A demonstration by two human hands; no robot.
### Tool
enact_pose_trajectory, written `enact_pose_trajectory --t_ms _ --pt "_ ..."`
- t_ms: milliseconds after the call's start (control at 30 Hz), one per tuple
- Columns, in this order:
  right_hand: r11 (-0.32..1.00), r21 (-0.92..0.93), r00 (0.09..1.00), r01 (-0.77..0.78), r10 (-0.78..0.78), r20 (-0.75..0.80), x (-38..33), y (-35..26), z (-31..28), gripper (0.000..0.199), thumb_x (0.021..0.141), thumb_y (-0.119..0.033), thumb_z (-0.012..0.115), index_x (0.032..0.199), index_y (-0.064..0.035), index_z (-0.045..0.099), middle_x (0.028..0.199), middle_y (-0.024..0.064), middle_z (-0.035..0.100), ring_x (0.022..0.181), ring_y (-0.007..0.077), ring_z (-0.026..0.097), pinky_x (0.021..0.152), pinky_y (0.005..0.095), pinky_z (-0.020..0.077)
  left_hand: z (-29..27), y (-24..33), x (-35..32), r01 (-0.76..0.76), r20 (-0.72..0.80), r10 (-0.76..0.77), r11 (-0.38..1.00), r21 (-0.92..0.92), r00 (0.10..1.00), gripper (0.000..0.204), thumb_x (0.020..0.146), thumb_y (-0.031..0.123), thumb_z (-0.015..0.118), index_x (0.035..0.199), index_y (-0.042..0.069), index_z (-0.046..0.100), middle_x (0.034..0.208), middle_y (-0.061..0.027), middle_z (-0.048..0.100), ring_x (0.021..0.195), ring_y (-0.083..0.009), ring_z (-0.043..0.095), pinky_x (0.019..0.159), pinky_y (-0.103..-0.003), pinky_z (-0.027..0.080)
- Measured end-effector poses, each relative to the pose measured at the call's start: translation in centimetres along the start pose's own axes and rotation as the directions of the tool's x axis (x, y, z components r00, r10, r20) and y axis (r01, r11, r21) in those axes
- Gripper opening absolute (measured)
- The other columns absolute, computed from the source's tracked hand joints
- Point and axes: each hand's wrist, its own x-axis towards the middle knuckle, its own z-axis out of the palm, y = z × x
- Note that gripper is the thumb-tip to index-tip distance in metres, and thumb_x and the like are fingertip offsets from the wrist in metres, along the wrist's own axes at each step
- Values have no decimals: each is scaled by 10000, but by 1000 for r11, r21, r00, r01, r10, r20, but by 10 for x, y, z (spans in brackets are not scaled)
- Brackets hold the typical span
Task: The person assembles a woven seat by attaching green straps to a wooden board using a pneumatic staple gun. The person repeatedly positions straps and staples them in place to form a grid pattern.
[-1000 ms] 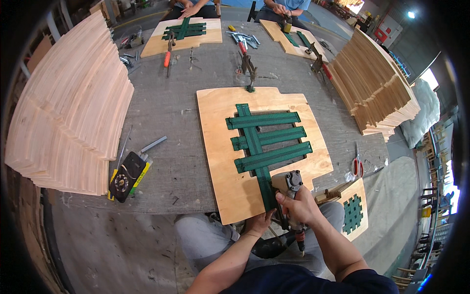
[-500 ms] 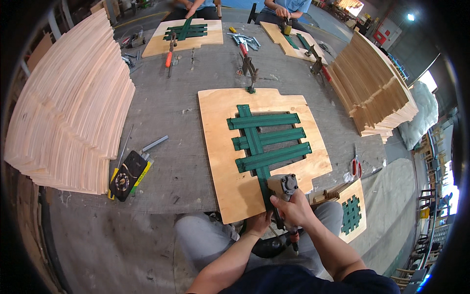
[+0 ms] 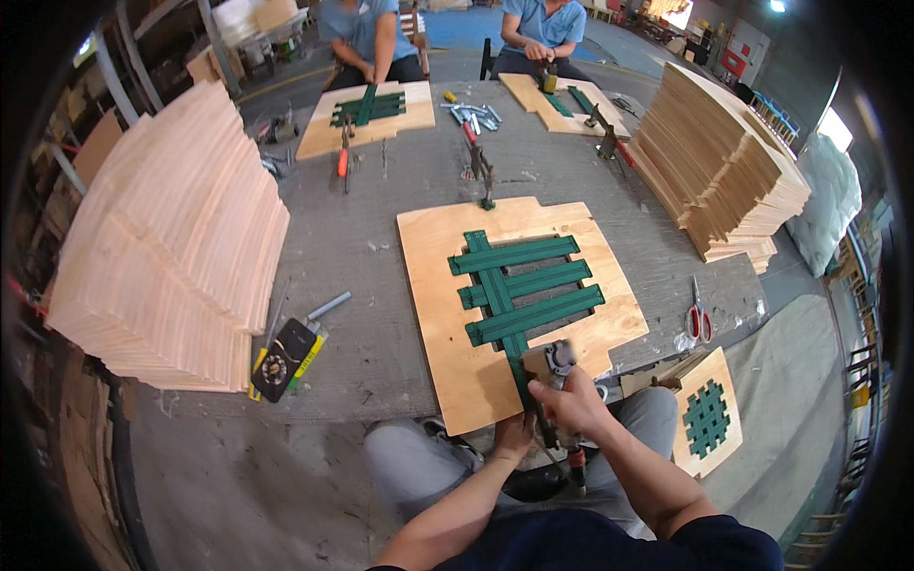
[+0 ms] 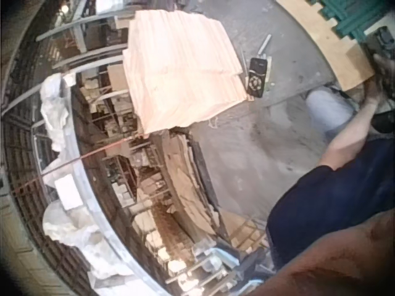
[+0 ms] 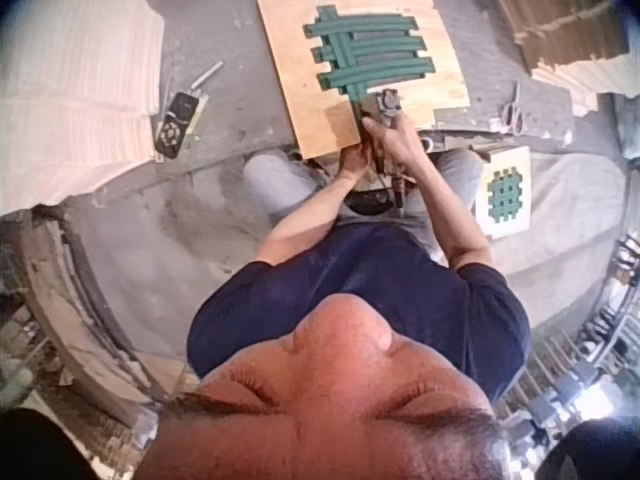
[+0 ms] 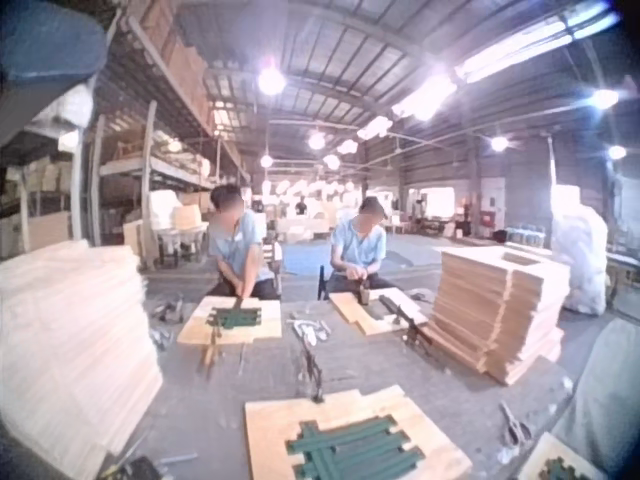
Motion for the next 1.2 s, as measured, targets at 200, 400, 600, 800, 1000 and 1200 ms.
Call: enact_pose_trajectory --t_ms 200,400,600,800,1000,1200 --pt "992 -75 976 105 -117 -182 9 48 -39 561 875 -312 783 1297 -6 574 1059 207 725 953 310 718 825 402 559 -12 44 -5 701 380 -593 544 -460 710 502 1027 464 611 923 -24 668 787 -51 676 778 -128 686 643 -281 494" --pt "992 -55 974 115 -124 -188 3 53 -45 651 843 -365 805 1337 -25 552 1198 246 694 1148 403 664 956 436 527 -75 83 26 190 223 -240 956 222 945 478 949 403 675 731 -20 621 796 -250 659 720 -444 642 633 -525 472" --pt "990 -23 971 143 -144 -189 6 60 -47 608 860 -344 796 1323 -31 557 1134 218 709 1027 358 697 869 416 548 -113 74 141 671 475 -474 541 -507 741 333 1056 313 545 1143 20 679 1075 -81 749 806 -156 681 652 -306 537" --pt "991 80 994 106 -103 -38 -2 28 -49 457 902 -302 772 1213 -7 614 868 96 708 641 152 648 589 326 523 -100 45 188 741 463 -580 491 -458 671 327 1067 327 522 1130 46 677 1028 -69 780 478 -78 504 414 -265 360" --pt "995 76 998 68 -69 7 3 5 -31 384 924 -279 755 1151 1 624 794 75 686 605 140 629 556 324 507 -93 26 190 746 547 -511 512 -426 663 303 1064 334 542 1075 61 674 1006 -31 781 557 -79 597 429 -267 374" --pt "998 46 999 37 -36 -20 8 -8 -13 373 925 -266 754 1155 -6 618 777 70 679 583 134 619 538 324 502 -88 7 190 733 544 -491 474 -488 680 349 1082 297 514 1189 -8 646 1087 -105 762 833 -166 717 722 -305 570"
